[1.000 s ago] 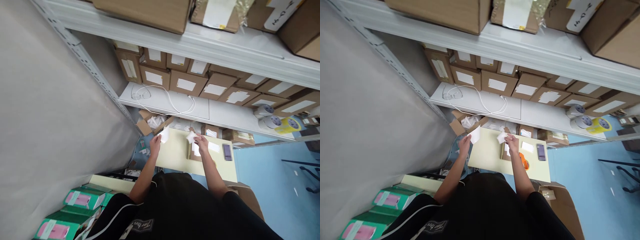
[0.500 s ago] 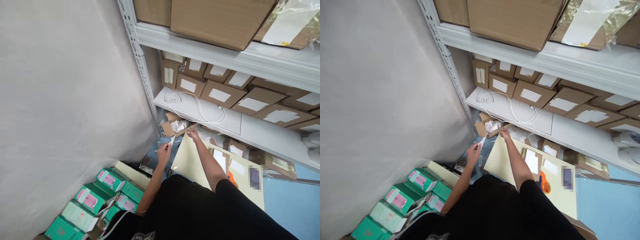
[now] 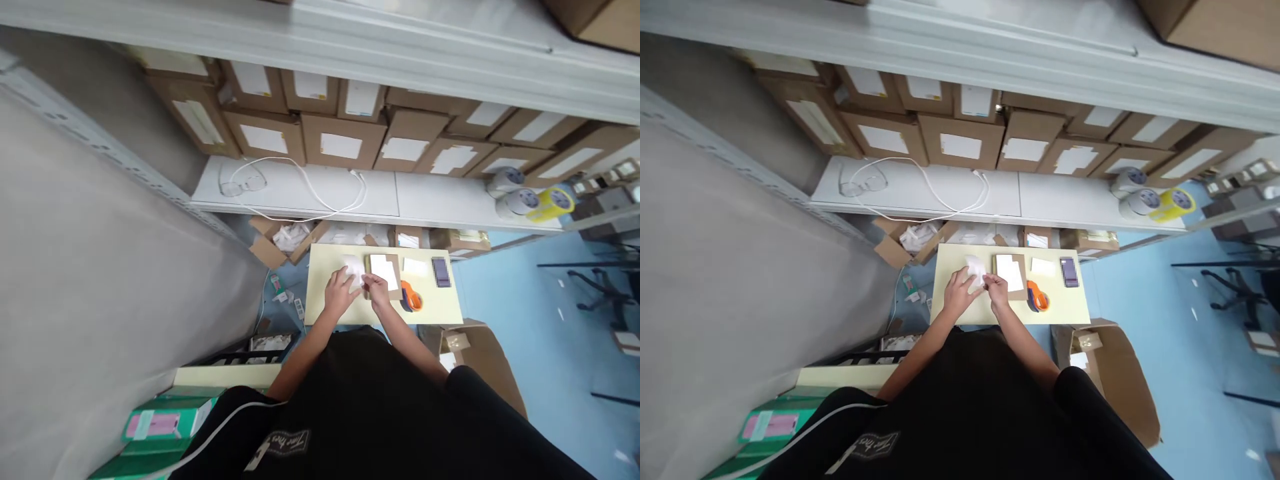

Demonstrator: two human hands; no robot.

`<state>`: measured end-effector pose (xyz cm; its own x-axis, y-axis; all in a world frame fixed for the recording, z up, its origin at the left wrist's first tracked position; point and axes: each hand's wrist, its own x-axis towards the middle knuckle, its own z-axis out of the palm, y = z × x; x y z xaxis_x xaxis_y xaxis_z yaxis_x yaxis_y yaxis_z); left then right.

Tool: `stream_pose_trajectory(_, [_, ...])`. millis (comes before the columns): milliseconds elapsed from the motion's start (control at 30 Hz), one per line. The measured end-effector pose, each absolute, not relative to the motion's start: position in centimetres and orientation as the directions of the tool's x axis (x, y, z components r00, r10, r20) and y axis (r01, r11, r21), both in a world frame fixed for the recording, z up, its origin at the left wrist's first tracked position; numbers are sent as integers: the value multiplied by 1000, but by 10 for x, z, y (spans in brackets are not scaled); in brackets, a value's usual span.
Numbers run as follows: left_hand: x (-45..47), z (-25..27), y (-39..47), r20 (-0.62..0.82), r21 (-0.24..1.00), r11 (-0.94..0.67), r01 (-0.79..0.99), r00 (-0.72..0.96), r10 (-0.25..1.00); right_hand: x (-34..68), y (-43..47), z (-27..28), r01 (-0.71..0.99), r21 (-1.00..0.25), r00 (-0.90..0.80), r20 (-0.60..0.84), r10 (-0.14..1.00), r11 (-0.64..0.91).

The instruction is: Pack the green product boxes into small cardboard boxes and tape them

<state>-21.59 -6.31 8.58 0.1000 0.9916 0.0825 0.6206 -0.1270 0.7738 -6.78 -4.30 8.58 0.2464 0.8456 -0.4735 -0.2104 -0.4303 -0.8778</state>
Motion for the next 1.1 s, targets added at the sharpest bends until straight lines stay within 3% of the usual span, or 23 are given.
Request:
stream_pose_trajectory(100, [-177,73,-57,8,845,-86,529,147,989,-18,-47,77,-222,-889,398,-457,795,-400])
stream_pose_trajectory(233, [-141,46,-49,-240,941,237,243,-20,971,31,-57,67,-231,-865,352,-500,791,-445])
stream_pose_trajectory(400, [-102,21,-40,-388,921,388,20,15,921,71,-69,50,-288,-798,304,-601,739,-530])
stream_pose_trajectory(567, [-67,3,-44,-433,889,441,128,-85,897,102,-70,23,-273,-756,274,-654,705,-594])
stream_pose_trajectory(800, [-38,-18,-49,-354,860,401,315,-197,914,123,-66,-25,-66,-785,288,-606,741,-616])
stream_pose_trajectory(933, [-33,-27,-47,-333,848,377,373,-179,926,138,-67,-47,92,-794,279,-559,781,-601])
stream_pose_trajectory(1100, [-26,-36,-50,-369,773,435,462,-231,900,146,-70,-62,229,-806,293,-478,828,-546])
